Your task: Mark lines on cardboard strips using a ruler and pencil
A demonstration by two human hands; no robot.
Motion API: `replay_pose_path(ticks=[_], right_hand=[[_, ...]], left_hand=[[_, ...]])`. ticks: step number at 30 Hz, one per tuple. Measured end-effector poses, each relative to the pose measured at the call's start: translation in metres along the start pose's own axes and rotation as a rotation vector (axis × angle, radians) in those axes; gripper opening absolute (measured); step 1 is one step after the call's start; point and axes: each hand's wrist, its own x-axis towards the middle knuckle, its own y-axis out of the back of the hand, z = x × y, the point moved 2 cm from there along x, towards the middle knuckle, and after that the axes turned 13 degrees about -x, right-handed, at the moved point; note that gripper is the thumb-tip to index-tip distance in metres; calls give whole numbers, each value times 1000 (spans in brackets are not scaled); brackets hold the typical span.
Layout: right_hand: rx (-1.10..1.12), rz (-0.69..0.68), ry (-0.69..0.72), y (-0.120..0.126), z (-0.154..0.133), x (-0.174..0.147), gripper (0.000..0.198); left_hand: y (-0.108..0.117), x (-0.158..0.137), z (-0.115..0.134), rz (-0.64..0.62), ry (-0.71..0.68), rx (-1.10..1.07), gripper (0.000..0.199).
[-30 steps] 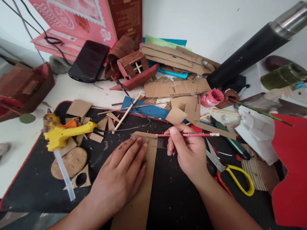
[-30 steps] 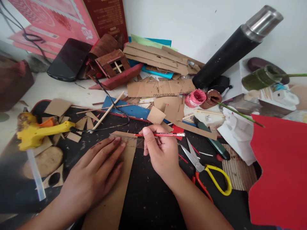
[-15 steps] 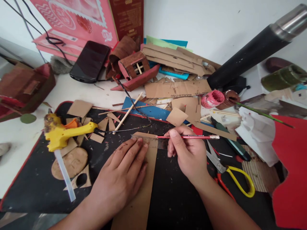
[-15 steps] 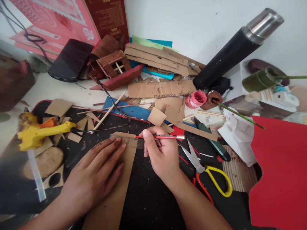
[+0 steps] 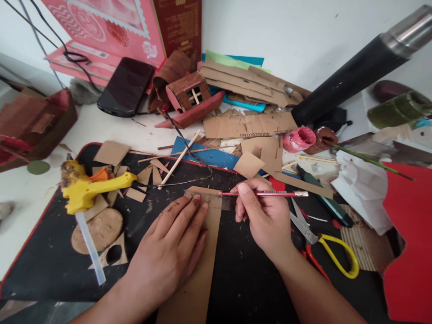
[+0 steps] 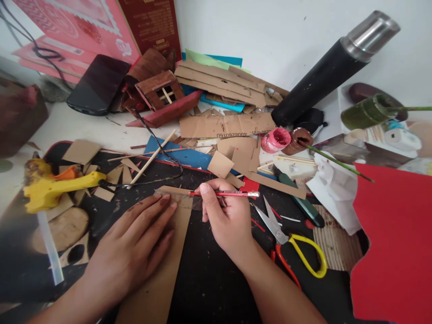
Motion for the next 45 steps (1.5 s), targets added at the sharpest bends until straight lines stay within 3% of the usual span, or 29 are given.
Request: replay_pose_path(ticks=[10,45], right_hand=[[-28,-3,-1,0,-1,0,35],[-24,-11,31,-1,0,0,26]], left_hand=[[-1,0,0,6,4,-12,44],[-1,-1,0,6,17,-24,44]])
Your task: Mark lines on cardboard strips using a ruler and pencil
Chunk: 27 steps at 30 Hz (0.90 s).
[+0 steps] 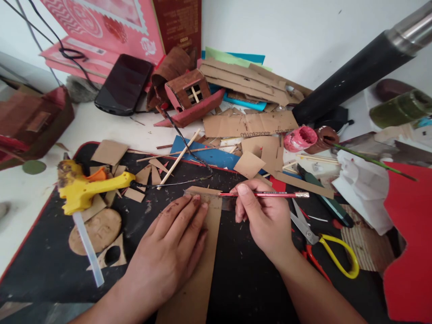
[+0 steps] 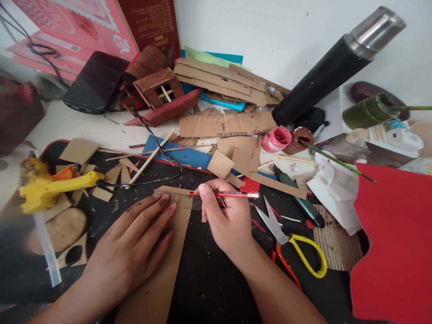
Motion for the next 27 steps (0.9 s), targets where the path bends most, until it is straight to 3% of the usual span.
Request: replay_pose_path(ticks=[27], right_hand=[[20,10,-18,0,0,1,26]], left_hand=[[2,2,0,-5,-17,27,45]])
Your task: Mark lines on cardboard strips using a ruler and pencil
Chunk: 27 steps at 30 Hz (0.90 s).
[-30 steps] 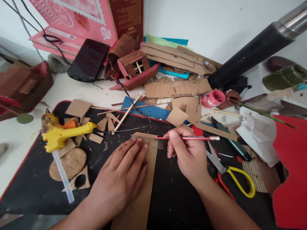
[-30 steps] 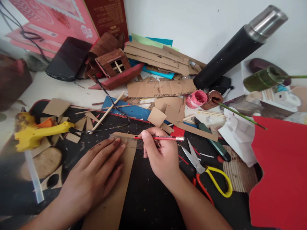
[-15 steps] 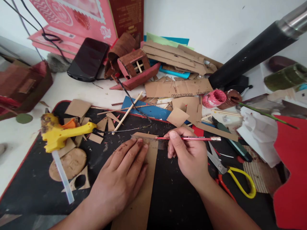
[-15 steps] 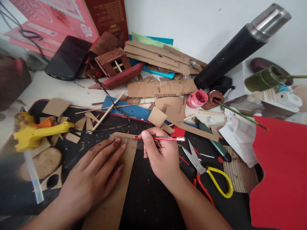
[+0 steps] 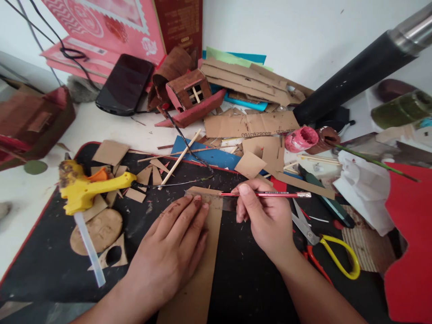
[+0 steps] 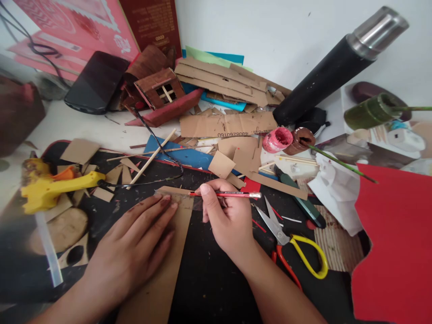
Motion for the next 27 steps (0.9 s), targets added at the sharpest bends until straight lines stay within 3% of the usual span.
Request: replay_pose_path(ticks=[5,11,17,27], right_hand=[[51,-18,-9,-1,-2,-1,27],[108,-157,-29,-9,-2,-7,21],[154,-198,37,-12,2,-6,19],[-36,-232,166,-13,-6,-2,21]], left_hand=[[-1,0,0,11,3,-5,45],[-1,0,1,28,9,6,45],[0,1,1,38,0,15,43],[2,4,2,46,-20,0,37]])
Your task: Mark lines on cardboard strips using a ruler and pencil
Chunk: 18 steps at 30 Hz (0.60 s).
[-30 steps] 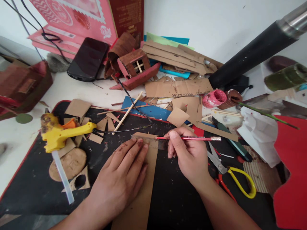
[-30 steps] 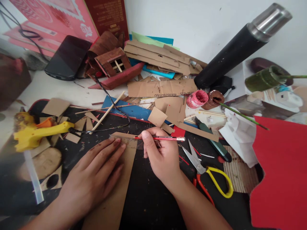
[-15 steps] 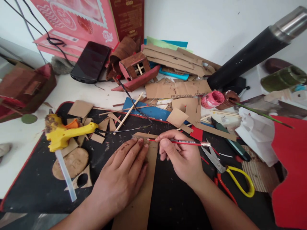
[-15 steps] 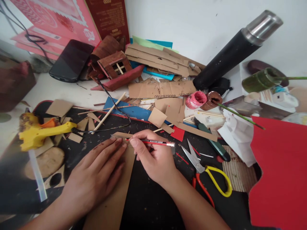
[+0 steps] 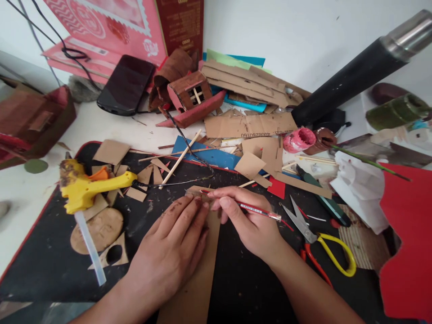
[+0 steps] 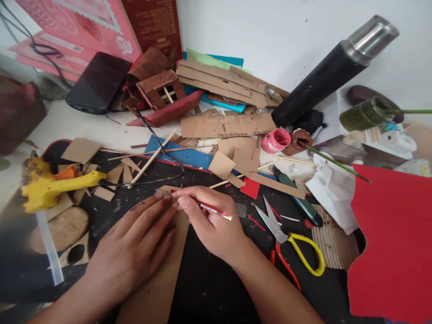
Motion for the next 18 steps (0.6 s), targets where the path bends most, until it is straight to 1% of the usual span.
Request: replay_pose_path(ticks=[5,10,18], right_hand=[[-86,-33,-12,1,-1,1,21],[-109,-39,6,0,-2,2,21],[-127,-51,-6,1,-1,2,22]], left_hand=[[0,0,0,-7,6,7,38],[1,0,0,-6,15,7,39],[1,0,0,-5,8,8,38]])
